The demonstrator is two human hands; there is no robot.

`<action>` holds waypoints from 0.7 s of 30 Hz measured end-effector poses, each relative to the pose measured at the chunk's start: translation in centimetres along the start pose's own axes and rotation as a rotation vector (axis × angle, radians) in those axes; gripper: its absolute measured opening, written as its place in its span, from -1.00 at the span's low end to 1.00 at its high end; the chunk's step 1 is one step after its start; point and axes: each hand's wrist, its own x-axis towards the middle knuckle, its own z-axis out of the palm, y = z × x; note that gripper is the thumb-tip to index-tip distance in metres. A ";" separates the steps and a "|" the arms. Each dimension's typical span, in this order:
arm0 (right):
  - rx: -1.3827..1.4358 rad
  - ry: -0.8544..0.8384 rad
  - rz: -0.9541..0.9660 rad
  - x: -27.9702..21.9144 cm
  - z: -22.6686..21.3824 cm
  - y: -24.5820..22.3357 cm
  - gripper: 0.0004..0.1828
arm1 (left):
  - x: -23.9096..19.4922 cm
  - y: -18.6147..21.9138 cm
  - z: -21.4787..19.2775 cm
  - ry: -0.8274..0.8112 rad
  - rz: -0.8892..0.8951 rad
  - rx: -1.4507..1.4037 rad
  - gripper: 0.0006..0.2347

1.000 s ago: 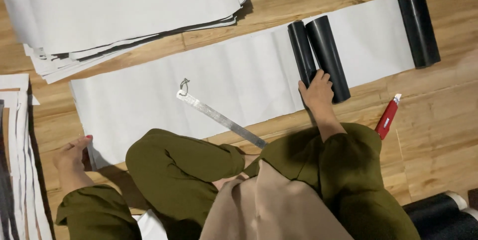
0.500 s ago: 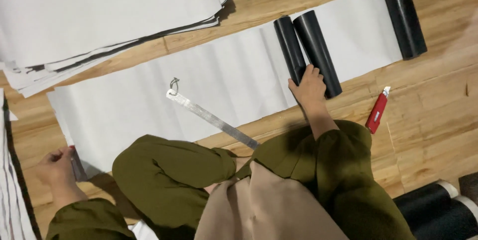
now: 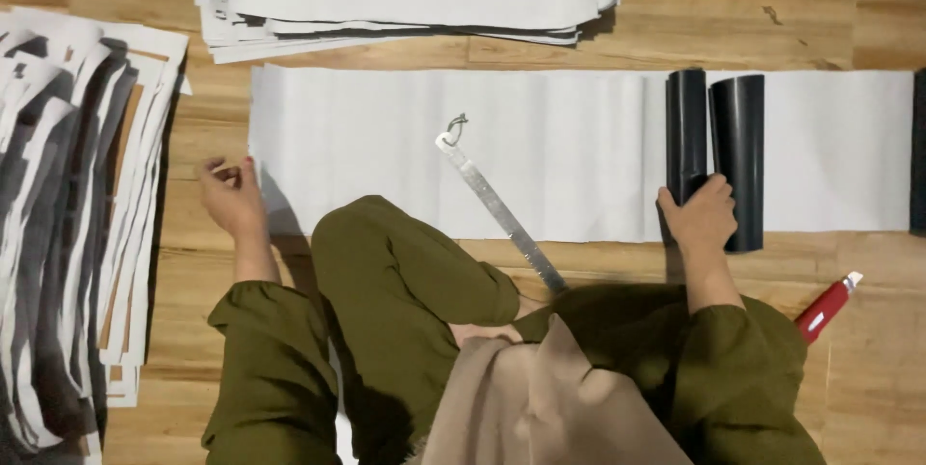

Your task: Measuring and cutting strips of paper from a large sheet using a metal ruler and a utility knife while sitting on the floor.

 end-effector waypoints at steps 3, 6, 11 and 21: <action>-0.010 0.008 -0.003 -0.3 0.1 0.0 -0.24 | -0.1 0.2 0.4 -0.201 -0.009 0.339 -0.86; 0.012 -0.030 0.019 -0.5 -0.6 -0.5 -0.25 | -0.1 -0.6 1.3 -0.190 -0.047 0.356 -0.80; 0.038 -0.060 0.040 -0.4 -0.6 -0.3 -0.25 | 0.5 -2.1 2.3 -0.151 -0.098 0.331 -0.79; 0.089 -0.083 0.048 -0.8 -1.1 -0.9 -0.24 | 1.4 -3.0 1.5 -0.247 -0.224 0.238 -0.88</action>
